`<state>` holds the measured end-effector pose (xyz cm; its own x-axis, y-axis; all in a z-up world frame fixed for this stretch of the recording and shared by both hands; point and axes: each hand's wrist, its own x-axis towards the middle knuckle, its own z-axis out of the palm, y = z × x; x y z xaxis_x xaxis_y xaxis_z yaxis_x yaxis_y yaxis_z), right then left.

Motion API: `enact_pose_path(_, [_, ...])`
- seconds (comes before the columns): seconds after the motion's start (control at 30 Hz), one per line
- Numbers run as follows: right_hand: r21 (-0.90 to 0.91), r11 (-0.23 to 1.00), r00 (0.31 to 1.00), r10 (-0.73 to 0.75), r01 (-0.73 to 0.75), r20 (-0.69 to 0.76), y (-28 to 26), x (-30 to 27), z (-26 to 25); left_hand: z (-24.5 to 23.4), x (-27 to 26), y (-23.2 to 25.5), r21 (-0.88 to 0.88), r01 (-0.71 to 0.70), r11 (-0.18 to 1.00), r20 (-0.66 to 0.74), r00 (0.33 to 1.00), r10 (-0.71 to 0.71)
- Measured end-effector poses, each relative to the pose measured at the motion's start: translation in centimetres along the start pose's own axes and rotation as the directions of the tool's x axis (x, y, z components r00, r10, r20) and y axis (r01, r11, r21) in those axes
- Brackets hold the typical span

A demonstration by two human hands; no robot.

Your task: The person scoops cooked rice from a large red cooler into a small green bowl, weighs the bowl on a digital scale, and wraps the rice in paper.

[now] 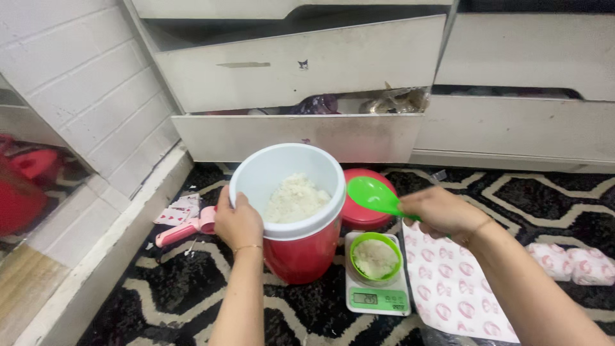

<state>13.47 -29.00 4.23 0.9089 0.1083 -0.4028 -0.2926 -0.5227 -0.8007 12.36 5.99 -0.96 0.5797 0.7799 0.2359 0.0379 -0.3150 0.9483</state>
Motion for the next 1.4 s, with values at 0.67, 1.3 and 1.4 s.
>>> enact_pose_path(0.67, [-0.772, 0.584, 0.951, -0.299, 0.25, 0.081, -8.0, 3.4, 16.2, -5.0, -10.5, 3.0, -0.241, 0.058, 0.969, 0.121, 0.992, -0.03])
enact_pose_path(1.3, [-0.763, 0.629, 0.98, -0.196, 0.15, 0.031, -8.3, 6.3, 16.5, -4.5, -12.7, 2.6, -0.141, -0.296, 0.945, 0.067, 0.949, 0.307])
enact_pose_path(1.4, [-0.719, 0.684, 0.98, -0.198, 0.126, -0.017, -7.9, 6.1, 16.6, -4.3, -12.7, 2.4, -0.136, -0.302, 0.943, 0.073, 0.947, 0.314])
